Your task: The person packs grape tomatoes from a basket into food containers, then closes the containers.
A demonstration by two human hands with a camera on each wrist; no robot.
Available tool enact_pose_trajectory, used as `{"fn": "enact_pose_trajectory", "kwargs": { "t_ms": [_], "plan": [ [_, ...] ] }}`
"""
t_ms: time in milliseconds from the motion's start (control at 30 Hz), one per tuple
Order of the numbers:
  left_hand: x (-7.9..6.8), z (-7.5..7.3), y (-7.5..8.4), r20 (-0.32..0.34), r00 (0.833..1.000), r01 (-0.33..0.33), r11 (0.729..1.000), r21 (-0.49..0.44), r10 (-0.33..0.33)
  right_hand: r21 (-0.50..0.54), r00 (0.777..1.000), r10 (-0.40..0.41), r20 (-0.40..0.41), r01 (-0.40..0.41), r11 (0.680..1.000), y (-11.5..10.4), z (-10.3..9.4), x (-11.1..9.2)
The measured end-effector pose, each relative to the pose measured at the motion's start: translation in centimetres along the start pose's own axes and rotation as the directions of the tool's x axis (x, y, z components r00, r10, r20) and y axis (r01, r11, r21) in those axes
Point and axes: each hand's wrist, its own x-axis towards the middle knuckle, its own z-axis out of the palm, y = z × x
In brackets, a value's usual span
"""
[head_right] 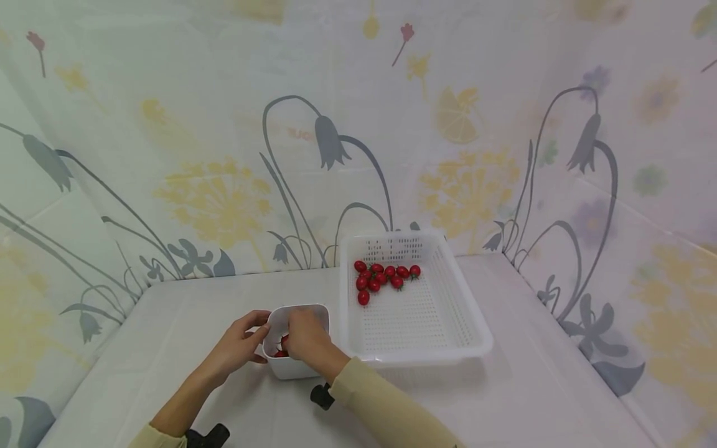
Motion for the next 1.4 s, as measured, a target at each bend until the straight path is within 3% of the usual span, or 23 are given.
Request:
{"fn": "enact_pose_trajectory", "kwargs": {
  "t_ms": [367,600,800,1033,1400],
  "plan": [
    [0.0,0.0,-0.1,-0.003,1.000,-0.010,1.000,0.009,0.010,0.019,1.000,-0.001,0.005,0.000,1.000,-0.2,-0.1,0.0],
    [-0.1,0.0,0.2,-0.007,1.000,0.002,1.000,0.025,-0.002,-0.065,0.998,-0.053,0.029,0.055,0.996,-0.8,-1.2,-0.5],
    [-0.1,0.0,0.3,-0.006,1.000,0.008,1.000,0.028,-0.007,-0.145,0.994,-0.084,0.074,0.094,0.985,-1.1,-3.2,-1.0],
    [-0.1,0.0,0.2,0.001,1.000,0.025,0.999,0.035,-0.025,-0.119,0.989,-0.085,0.124,0.100,0.988,-0.8,-6.3,-2.3],
    [0.0,0.0,0.4,-0.002,1.000,0.025,0.999,0.047,-0.025,-0.059,0.987,-0.144,0.075,0.149,0.987,1.4,-10.9,-3.4]
  ]
}}
